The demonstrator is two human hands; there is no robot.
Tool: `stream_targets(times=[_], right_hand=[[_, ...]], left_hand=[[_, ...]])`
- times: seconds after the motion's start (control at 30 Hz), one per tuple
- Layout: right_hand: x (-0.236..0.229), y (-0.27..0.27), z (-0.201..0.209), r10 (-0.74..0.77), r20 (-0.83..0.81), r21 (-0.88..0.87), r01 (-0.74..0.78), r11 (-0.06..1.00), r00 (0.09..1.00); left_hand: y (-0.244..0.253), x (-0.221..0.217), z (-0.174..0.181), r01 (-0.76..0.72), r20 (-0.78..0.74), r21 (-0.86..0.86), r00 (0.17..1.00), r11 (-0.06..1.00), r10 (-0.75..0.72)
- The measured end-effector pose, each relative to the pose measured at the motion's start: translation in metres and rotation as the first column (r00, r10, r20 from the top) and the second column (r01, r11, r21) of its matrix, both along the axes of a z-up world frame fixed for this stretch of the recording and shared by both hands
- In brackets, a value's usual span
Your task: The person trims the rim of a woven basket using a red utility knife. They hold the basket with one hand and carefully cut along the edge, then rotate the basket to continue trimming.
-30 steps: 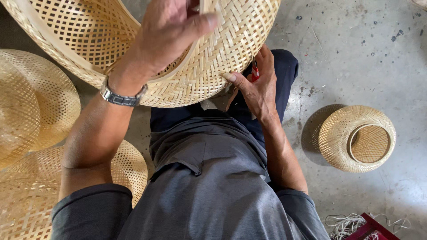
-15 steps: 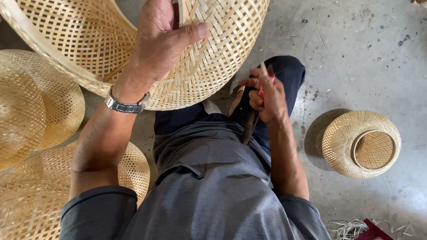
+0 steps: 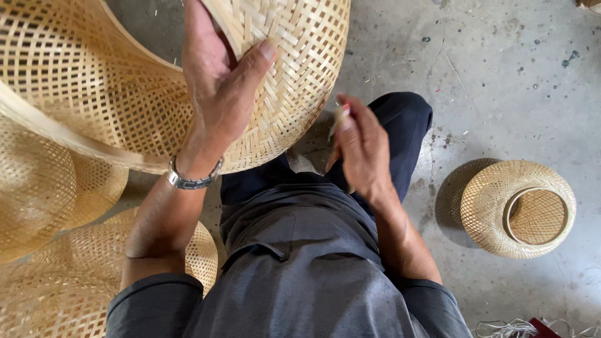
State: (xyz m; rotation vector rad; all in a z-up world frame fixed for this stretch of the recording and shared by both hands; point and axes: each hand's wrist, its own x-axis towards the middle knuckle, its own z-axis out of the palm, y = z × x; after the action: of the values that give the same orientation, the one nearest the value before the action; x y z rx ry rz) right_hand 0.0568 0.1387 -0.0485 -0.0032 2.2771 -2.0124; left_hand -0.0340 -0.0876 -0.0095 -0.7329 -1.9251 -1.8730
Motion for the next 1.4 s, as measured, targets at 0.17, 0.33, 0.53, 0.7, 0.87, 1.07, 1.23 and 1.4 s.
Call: stream_targets(times=[0.17, 0.33, 0.53, 0.7, 0.87, 1.07, 1.23, 1.4], right_hand=[[0.004, -0.026, 0.032, 0.093, -0.163, 0.114, -0.074, 0.991, 0.982], [-0.004, -0.033, 0.028, 0.12, -0.248, 0.187, -0.074, 0.979, 0.961], [-0.01, -0.038, 0.027, 0.098, -0.219, 0.196, -0.054, 0.979, 0.971], [-0.013, -0.038, 0.023, 0.041, -0.16, 0.206, -0.007, 0.979, 0.986], [-0.015, -0.038, 0.011, 0.068, -0.479, 0.269, 0.073, 0.96, 0.875], [-0.014, -0.033, 0.006, 0.123, -0.572, 0.463, 0.196, 0.864, 0.811], [-0.017, -0.026, 0.009, 0.099, -0.62, 0.38, 0.188, 0.906, 0.778], [-0.025, -0.019, 0.024, 0.085, -0.628, 0.215, 0.067, 0.974, 0.774]], left_hand=[[0.008, 0.015, -0.004, -0.063, 0.044, 0.024, 0.997, 0.998, 0.062], [0.013, 0.02, -0.01, -0.083, 0.098, 0.083, 0.992, 0.993, 0.074], [0.016, 0.025, -0.008, -0.071, 0.135, 0.117, 0.989, 0.991, 0.055], [0.02, 0.026, -0.005, -0.081, 0.163, 0.139, 0.985, 0.987, 0.058], [0.021, 0.025, -0.001, -0.087, 0.206, 0.15, 0.977, 0.985, 0.055], [0.024, 0.021, -0.006, -0.078, 0.171, 0.153, 0.984, 0.985, 0.052], [0.024, 0.019, -0.015, -0.082, 0.138, 0.144, 0.989, 0.986, 0.062], [0.019, 0.021, -0.018, -0.032, 0.057, 0.08, 0.998, 0.996, 0.027]])
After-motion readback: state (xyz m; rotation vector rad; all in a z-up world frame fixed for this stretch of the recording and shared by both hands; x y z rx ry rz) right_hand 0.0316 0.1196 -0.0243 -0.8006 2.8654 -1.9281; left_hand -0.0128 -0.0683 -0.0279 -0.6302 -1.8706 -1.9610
